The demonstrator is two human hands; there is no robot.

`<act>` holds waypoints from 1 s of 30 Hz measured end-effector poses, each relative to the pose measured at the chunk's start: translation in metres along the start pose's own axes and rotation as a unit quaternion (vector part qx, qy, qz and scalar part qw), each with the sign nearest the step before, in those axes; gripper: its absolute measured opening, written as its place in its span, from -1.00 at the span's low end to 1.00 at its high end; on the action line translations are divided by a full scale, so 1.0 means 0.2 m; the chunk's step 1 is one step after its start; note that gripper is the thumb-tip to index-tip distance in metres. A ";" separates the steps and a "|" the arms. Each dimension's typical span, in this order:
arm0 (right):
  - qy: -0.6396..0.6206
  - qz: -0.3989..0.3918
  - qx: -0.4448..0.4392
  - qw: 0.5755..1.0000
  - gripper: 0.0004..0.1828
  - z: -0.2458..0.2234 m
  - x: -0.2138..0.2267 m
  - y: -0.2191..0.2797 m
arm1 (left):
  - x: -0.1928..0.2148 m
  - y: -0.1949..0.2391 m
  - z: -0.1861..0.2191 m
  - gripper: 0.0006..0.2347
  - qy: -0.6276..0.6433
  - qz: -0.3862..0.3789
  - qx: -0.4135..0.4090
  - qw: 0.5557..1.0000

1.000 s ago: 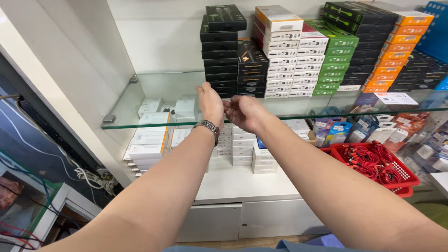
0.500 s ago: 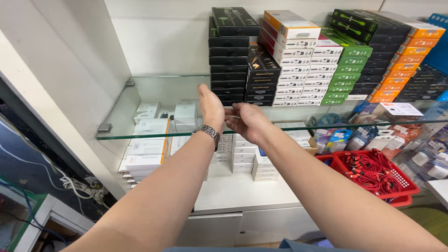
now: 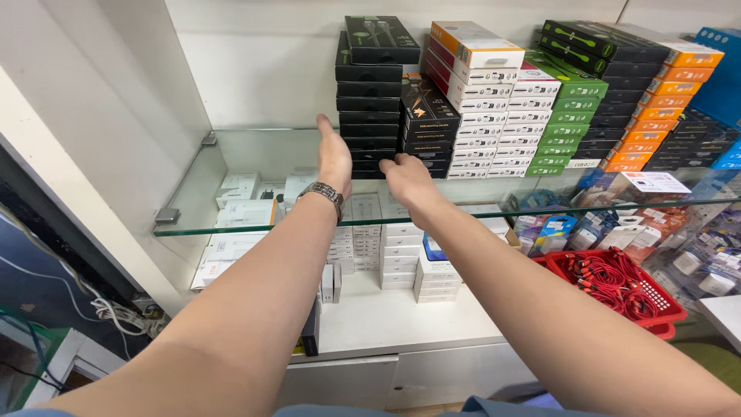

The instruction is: The person picks up stacks of small product boxes from a glass shelf, places them on a counter, wipes the shelf with a cloth, and then wipes each box individually before restacking them on the shelf.

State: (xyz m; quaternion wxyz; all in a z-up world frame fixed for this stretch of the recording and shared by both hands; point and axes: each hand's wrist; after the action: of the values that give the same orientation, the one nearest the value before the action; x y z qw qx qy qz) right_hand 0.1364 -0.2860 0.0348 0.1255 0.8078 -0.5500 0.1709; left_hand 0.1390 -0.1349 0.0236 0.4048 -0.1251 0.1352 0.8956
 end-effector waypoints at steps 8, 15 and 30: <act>-0.147 -0.017 -0.008 0.989 -0.52 0.07 0.00 -0.05 | 0.00 0.04 -0.03 -0.17 -0.019 -0.021 0.011 1.000; -0.244 -0.087 -0.035 0.965 -0.39 0.02 -0.01 -0.06 | 0.04 -0.11 0.02 -0.19 -0.016 -0.077 -0.019 0.997; -0.251 -0.142 -0.001 0.957 -0.14 -0.05 -0.07 -0.02 | 0.12 -0.09 0.10 -0.32 0.012 -0.150 -0.025 0.988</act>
State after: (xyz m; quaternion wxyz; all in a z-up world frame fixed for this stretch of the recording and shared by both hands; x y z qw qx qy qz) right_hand 0.1342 -0.2686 0.0382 0.0073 0.8942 -0.4439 -0.0579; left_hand 0.1341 -0.1002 0.0310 0.5298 -0.1646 0.0976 0.8263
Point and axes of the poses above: each hand's wrist, its own y-axis away from the middle knuckle, its own x-axis out of the back of the hand, z = x × y
